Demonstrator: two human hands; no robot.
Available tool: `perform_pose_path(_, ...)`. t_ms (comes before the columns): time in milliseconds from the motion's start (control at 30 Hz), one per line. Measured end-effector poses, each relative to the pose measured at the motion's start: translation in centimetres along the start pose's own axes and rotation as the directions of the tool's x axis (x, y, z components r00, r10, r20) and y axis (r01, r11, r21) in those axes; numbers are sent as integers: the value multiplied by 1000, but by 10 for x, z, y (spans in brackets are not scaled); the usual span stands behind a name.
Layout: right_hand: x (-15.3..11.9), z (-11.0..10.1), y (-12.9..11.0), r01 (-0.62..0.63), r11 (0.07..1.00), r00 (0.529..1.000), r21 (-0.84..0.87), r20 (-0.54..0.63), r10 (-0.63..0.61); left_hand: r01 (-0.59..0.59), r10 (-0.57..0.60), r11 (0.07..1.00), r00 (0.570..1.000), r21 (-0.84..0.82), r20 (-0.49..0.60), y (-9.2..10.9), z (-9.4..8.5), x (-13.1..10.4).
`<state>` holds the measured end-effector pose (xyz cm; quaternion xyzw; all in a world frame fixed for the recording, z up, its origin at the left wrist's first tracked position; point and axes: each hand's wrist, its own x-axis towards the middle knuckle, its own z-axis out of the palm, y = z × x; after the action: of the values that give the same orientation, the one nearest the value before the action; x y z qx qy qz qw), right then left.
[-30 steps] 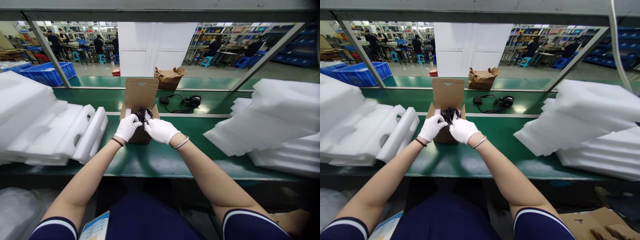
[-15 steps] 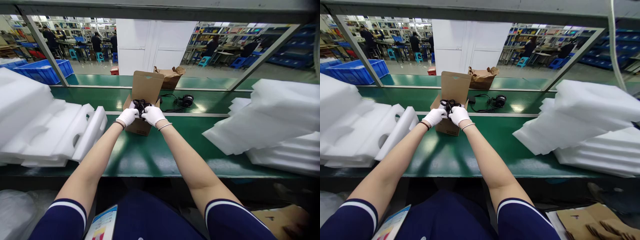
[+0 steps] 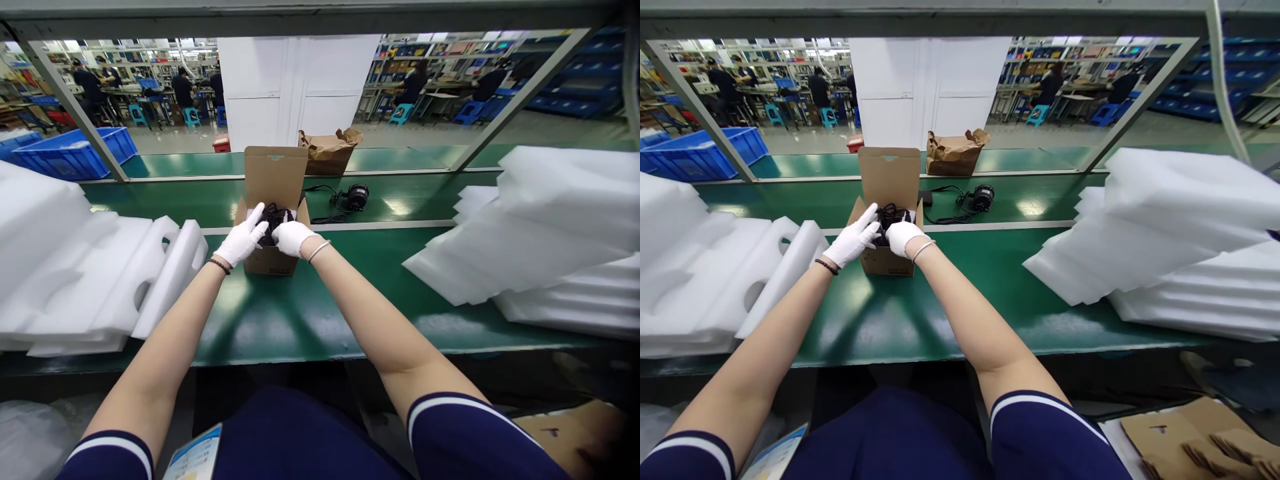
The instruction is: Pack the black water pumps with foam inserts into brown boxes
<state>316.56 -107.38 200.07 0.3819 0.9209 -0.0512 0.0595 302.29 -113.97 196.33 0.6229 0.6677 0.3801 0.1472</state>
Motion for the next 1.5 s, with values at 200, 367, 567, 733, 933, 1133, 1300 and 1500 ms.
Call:
perform_pose_path(200, -14, 17, 2, -388, 865, 854, 317, -230, 467, -101, -37, 868, 963, 486, 266, 13, 7, 6)
perform_pose_path(367, 4, 8, 13, -156, 959, 977, 235, -107, 185, -269, -22, 848, 844, 458, 536, 21, -3, 17)
perform_pose_path(567, 13, 5, 18, -65, 995, 998, 71, 26, 63, -184, 61, 848, 965, 497, 253, 21, -6, 15)
perform_pose_path(733, 13, 12, 27, -49, 990, 996, 129, -63, 58, -287, -1, 784, 886, 551, 464, 22, -11, 30)
perform_pose_path(933, 28, 4, 38, 148, 988, 983, 42, -111, -143, -331, -86, 705, 839, 628, 538, 33, -8, 54)
perform_pose_path(1133, 33, -3, 43, 252, 968, 967, -2, -52, -251, -410, -76, 673, 790, 616, 609, 41, -3, 41)
perform_pose_path(1300, 35, 0, 34, 243, 950, 967, -195, -26, -253, -364, -58, 749, 797, 554, 601, 32, 6, 26)
perform_pose_path(1500, 57, -25, 43, 403, 915, 893, -3, 220, -393, -81, -103, 785, 961, 614, 258, 37, 6, 21)
